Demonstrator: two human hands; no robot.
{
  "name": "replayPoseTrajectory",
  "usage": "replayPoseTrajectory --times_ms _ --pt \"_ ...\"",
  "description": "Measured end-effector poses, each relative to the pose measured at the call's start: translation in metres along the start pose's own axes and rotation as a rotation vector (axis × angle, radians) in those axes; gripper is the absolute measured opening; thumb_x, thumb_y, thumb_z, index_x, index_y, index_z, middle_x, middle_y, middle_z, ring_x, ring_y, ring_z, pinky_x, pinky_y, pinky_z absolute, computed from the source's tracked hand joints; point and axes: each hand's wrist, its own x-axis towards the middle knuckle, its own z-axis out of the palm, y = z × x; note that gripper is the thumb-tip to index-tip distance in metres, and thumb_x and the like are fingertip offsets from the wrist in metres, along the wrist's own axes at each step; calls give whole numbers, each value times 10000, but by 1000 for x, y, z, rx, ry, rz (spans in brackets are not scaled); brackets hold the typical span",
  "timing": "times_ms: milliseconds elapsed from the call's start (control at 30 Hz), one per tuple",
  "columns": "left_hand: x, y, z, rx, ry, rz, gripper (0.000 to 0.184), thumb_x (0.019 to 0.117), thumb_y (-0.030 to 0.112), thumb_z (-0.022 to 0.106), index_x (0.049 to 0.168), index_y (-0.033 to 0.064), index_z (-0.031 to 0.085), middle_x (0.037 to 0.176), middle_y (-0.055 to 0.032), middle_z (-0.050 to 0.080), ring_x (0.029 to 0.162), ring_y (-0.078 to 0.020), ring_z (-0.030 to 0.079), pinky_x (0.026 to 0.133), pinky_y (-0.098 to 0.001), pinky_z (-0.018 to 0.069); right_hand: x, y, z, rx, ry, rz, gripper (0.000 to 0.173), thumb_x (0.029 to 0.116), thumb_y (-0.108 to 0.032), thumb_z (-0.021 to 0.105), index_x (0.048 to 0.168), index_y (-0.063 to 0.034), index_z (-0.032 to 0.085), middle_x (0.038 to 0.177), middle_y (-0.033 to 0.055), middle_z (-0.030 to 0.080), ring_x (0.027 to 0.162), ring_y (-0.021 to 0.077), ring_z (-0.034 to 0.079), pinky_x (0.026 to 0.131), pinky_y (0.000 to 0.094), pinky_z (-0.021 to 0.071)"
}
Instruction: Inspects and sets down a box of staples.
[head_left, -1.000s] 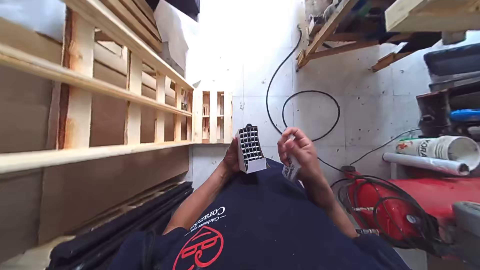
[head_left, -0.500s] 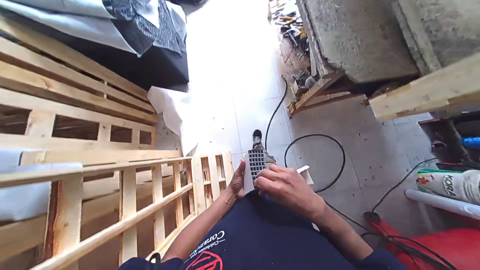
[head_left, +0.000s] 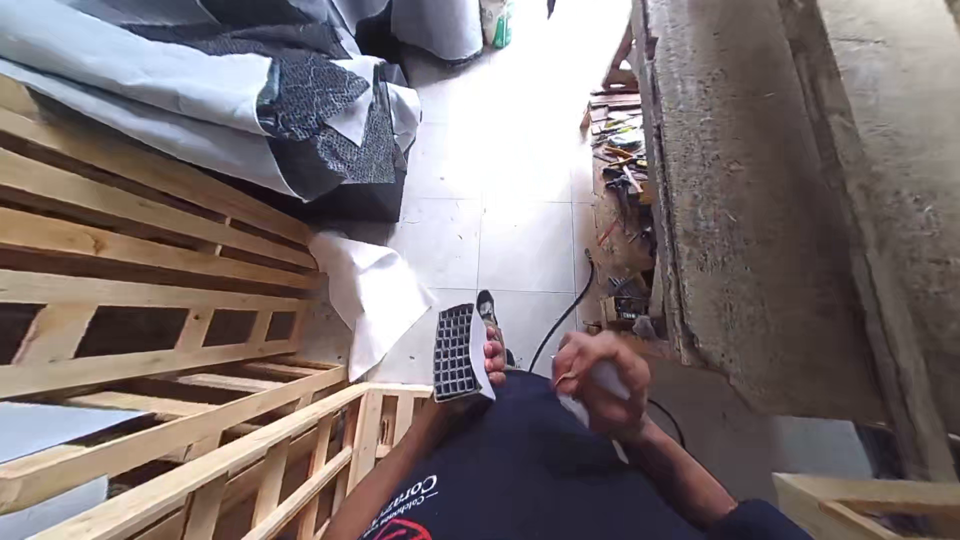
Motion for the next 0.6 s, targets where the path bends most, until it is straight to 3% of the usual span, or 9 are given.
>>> replayPoseTrajectory --times_ms 67,133,267,333,400,467,600 --pt "35 46 -23 132 96 148 664 924 705 543 1300 165 632 1060 -73 718 934 -221 717 798 -395 612 44 37 -43 154 182 254 204 970 -206 700 1165 -153 670 878 -15 705 676 75 652 611 244 584" --pt "84 100 -28 236 202 246 710 942 737 470 1315 147 598 1058 -110 712 934 -272 721 781 -470 626 89 85 -77 346 266 453 189 971 -170 677 1144 -95 661 790 24 692 570 90 626 498 243 550" --pt "199 190 -3 244 197 255 683 914 693 576 1273 117 643 1059 -134 728 962 -299 728 863 -527 603 185 148 -99 456 295 655 95 898 -140 757 931 -110 673 782 16 669 569 73 607 516 236 545" --pt "255 231 12 263 170 227 672 907 678 605 1281 121 658 1094 -136 732 1020 -298 722 924 -546 581 247 165 -109 292 227 600 104 884 -129 778 936 -94 696 818 -10 698 638 40 641 585 212 569" --pt "308 266 27 320 203 202 680 896 682 614 1278 121 652 1096 -132 733 1010 -283 727 880 -499 606 306 181 -127 -89 63 457 150 913 -140 756 1017 -38 719 839 -37 703 709 -12 621 662 171 544" --pt "356 297 47 334 238 175 642 902 625 651 1280 105 643 1131 -137 737 1044 -269 729 910 -469 609 358 198 -145 -474 -102 351 259 960 -218 725 1079 11 733 780 -2 664 667 -7 554 634 163 488" --pt "453 363 64 368 240 109 601 887 580 699 1271 118 664 1145 -135 748 1057 -255 737 932 -464 607 453 237 -185 -697 -238 334 213 1023 -202 617 1046 -41 755 837 50 719 719 49 639 684 199 531"
